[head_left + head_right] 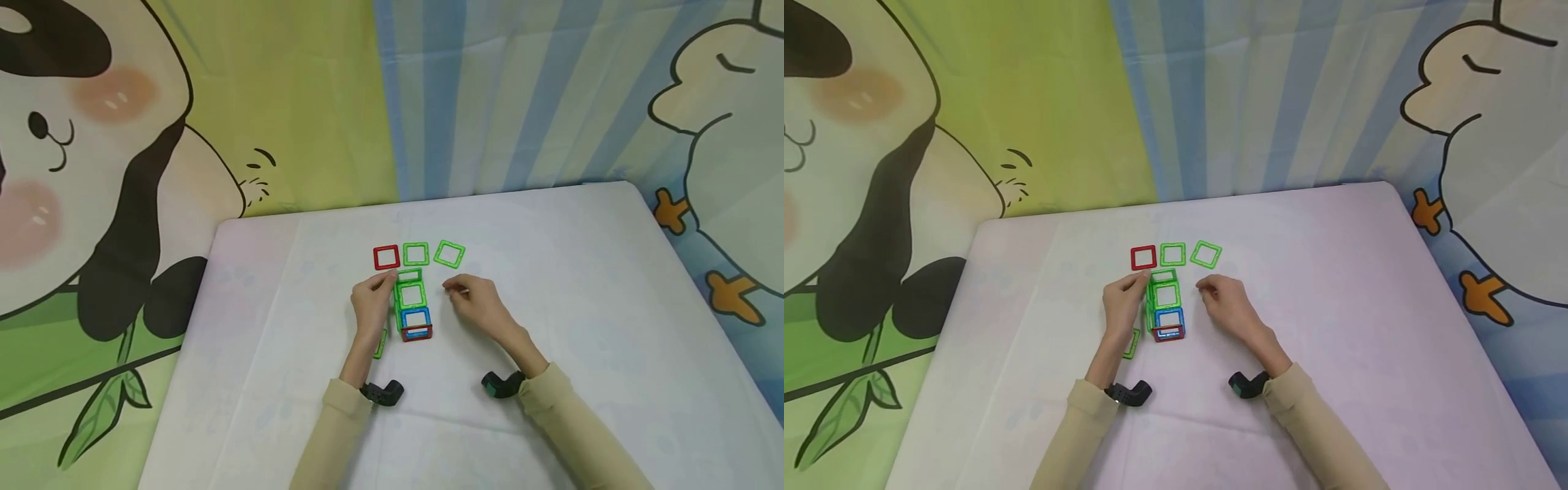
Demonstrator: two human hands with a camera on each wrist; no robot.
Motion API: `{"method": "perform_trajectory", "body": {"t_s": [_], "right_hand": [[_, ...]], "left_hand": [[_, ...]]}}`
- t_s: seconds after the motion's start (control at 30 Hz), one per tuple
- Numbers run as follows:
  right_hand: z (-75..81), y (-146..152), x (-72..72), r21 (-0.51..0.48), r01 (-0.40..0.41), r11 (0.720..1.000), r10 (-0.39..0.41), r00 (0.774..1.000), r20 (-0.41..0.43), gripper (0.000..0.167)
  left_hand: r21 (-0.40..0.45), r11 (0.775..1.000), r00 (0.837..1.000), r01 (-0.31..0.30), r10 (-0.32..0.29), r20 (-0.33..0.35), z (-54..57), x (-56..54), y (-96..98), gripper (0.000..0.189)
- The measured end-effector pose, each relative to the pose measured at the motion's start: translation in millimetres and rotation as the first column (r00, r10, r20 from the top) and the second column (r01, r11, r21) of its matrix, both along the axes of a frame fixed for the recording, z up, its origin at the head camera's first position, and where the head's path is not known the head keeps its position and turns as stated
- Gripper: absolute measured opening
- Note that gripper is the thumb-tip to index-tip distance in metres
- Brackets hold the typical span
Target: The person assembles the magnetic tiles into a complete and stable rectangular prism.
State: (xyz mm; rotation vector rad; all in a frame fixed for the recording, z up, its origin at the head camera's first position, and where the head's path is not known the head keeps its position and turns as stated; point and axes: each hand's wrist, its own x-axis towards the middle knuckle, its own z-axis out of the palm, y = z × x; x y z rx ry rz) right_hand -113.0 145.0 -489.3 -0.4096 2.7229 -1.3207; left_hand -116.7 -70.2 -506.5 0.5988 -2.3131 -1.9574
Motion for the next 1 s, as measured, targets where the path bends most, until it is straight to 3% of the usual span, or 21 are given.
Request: {"method": "perform_trajectory", "body": {"t_s": [0.17, 0.47, 0.73, 1.0], "right_hand": [[-0.8, 3, -24.2, 0.085, 0.016, 0.996, -0.006, 0.993, -0.122, 0.021], [-0.5, -2, -53.7, 0.275, 0.02, 0.961, 0.019, 0.99, -0.137, 0.04], [-6.6, -1, -64.3, 0.339, -0.033, 0.94, 0.058, 0.996, -0.065, 0.049], [-11.5, -1, -68.1, 0.396, -0.036, 0.917, 0.084, 0.991, -0.105, 0.048]], "left_hand": [[-0.007, 1.0, 1.0, -0.003, 0.003, -0.003, -1.5, -0.6, -1.7, 0.031], [-0.016, 1.0, 1.0, 0.001, -0.001, 0.01, -2.0, -0.3, -1.3, 0.033], [-0.012, 1.0, 1.0, 0.002, -0.001, 0.015, -2.0, 1.8, 0.4, 0.032], [-0.011, 1.0, 1.0, -0.003, 0.003, 0.008, -2.6, 0.2, -0.4, 0.031]]}}
